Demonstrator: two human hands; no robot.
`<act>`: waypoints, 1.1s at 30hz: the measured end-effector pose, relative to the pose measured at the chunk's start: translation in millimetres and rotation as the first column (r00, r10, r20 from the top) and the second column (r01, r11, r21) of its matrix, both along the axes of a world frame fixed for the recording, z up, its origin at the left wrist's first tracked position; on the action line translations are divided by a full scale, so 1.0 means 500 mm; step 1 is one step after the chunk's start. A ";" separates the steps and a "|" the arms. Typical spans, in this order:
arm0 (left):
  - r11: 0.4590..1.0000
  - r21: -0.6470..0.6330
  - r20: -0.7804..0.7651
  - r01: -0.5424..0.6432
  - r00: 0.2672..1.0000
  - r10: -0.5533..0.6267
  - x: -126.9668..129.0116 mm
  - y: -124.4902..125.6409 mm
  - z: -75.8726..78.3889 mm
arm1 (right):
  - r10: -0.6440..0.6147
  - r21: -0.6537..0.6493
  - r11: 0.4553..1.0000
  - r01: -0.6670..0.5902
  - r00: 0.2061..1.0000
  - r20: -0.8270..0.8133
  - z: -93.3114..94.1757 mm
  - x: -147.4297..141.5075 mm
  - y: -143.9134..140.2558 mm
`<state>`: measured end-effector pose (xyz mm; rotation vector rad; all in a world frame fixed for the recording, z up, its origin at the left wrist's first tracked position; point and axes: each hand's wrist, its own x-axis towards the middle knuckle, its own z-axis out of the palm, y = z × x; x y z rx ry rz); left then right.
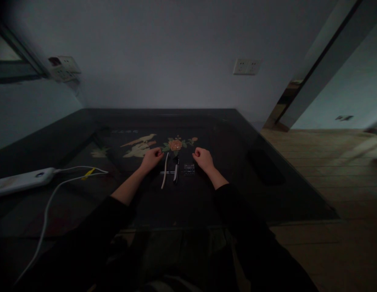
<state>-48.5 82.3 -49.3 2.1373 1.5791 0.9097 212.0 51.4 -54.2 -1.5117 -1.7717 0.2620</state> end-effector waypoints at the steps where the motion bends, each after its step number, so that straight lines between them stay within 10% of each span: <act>1: 1.000 0.003 -0.001 0.002 1.000 -0.002 0.000 0.000 0.000 | 0.001 0.000 1.000 -0.001 1.000 0.001 0.000 0.000 0.000; 33: 1.000 -0.005 -0.012 0.006 1.000 -0.006 -0.001 -0.001 0.000 | 0.013 -0.006 1.000 -0.013 1.000 0.016 0.002 -0.001 -0.001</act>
